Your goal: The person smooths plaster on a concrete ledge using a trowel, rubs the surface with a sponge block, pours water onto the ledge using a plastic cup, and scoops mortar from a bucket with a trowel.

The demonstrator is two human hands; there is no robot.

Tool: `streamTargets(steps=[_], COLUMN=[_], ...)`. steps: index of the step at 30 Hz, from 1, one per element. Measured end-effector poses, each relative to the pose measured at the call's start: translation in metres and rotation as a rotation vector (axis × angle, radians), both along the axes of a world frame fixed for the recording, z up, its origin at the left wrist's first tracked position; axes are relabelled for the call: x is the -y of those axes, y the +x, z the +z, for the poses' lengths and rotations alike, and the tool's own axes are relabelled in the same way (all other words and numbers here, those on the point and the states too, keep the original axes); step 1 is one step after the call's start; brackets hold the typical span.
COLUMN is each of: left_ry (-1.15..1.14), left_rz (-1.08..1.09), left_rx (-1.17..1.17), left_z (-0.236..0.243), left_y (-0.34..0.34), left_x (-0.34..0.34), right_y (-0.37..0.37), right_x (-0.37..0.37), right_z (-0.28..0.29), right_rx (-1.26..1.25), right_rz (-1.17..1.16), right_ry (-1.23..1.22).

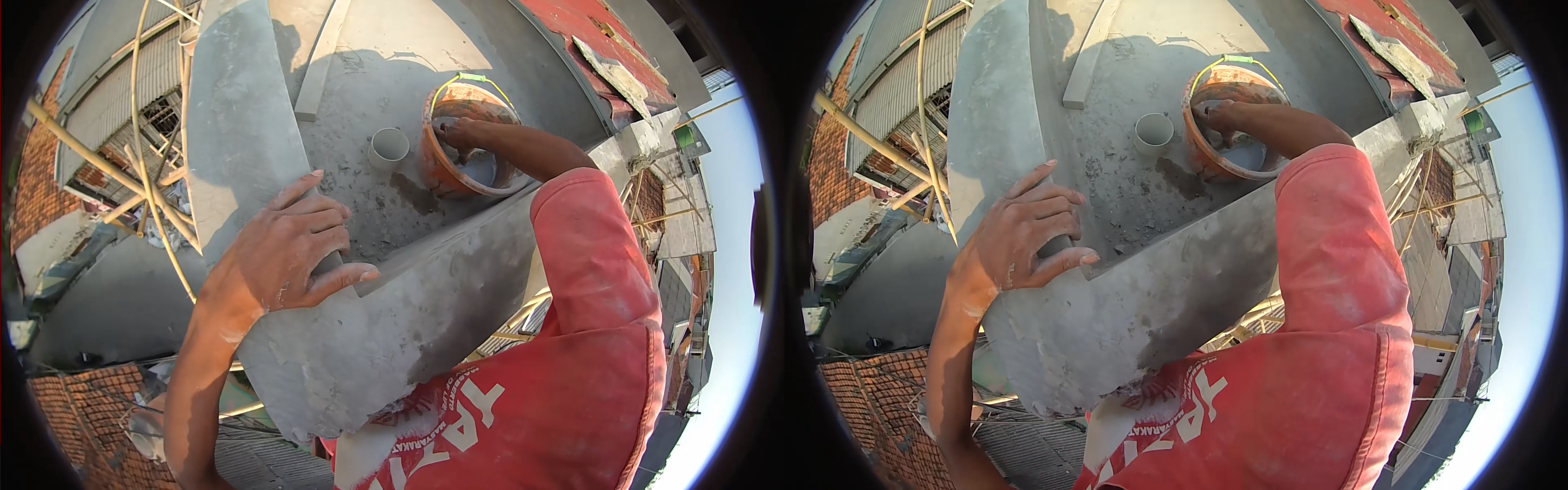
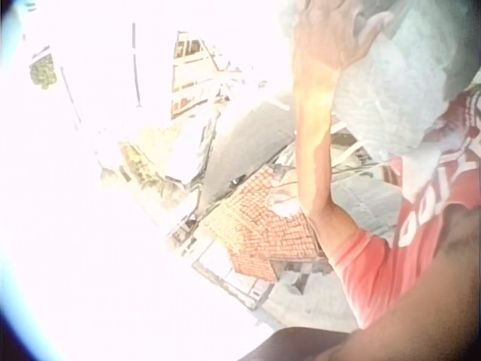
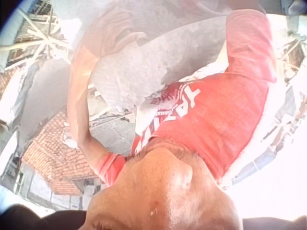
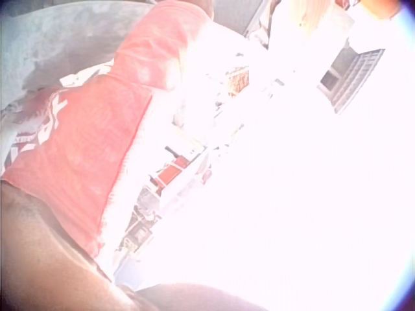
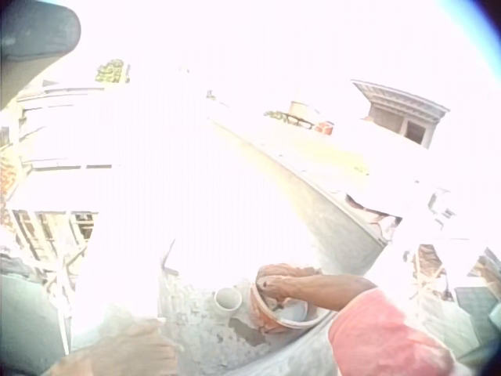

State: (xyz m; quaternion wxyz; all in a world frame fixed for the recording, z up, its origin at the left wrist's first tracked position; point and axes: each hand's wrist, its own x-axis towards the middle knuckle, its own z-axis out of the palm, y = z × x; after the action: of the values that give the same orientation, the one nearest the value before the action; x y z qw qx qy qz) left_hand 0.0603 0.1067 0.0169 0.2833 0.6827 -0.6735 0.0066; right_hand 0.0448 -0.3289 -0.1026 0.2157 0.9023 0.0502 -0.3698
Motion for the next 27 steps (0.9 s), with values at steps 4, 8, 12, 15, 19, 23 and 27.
streamTargets(steps=[4, 8, 12, 15, 19, 23, 27], left_ry=[0.051, 0.129, 0.165, 0.159, 0.135, 0.115, 0.096], left_rz=[0.035, 0.065, 0.096, 0.089, 0.127, 0.106, 0.142], left_rx=[-0.038, -0.050, -0.059, -0.078, -0.085, -0.113, -0.154], left_z=[0.007, 0.015, 0.022, 0.019, 0.019, 0.012, 0.013], left_y=[-0.006, -0.006, -0.008, -0.007, -0.008, -0.004, -0.012], left_x=[-0.005, -0.004, 0.001, 0.003, -0.001, 0.001, -0.013], right_y=[0.007, -0.018, -0.010, 0.006, 0.022, 0.015, 0.025], right_x=[-0.010, -0.011, 0.008, 0.009, 0.009, 0.020, 0.006], right_z=[0.015, 0.022, -0.022, -0.045, -0.069, -0.081, -0.091], right_rx=[-0.261, -0.394, -0.535, -0.019, 0.080, 0.107, 0.114], right_rz=[0.245, 0.444, 0.294, -0.320, -0.306, -0.262, -0.187], right_ry=[-0.109, -0.137, -0.021, 0.099, 0.140, 0.070, 0.060])
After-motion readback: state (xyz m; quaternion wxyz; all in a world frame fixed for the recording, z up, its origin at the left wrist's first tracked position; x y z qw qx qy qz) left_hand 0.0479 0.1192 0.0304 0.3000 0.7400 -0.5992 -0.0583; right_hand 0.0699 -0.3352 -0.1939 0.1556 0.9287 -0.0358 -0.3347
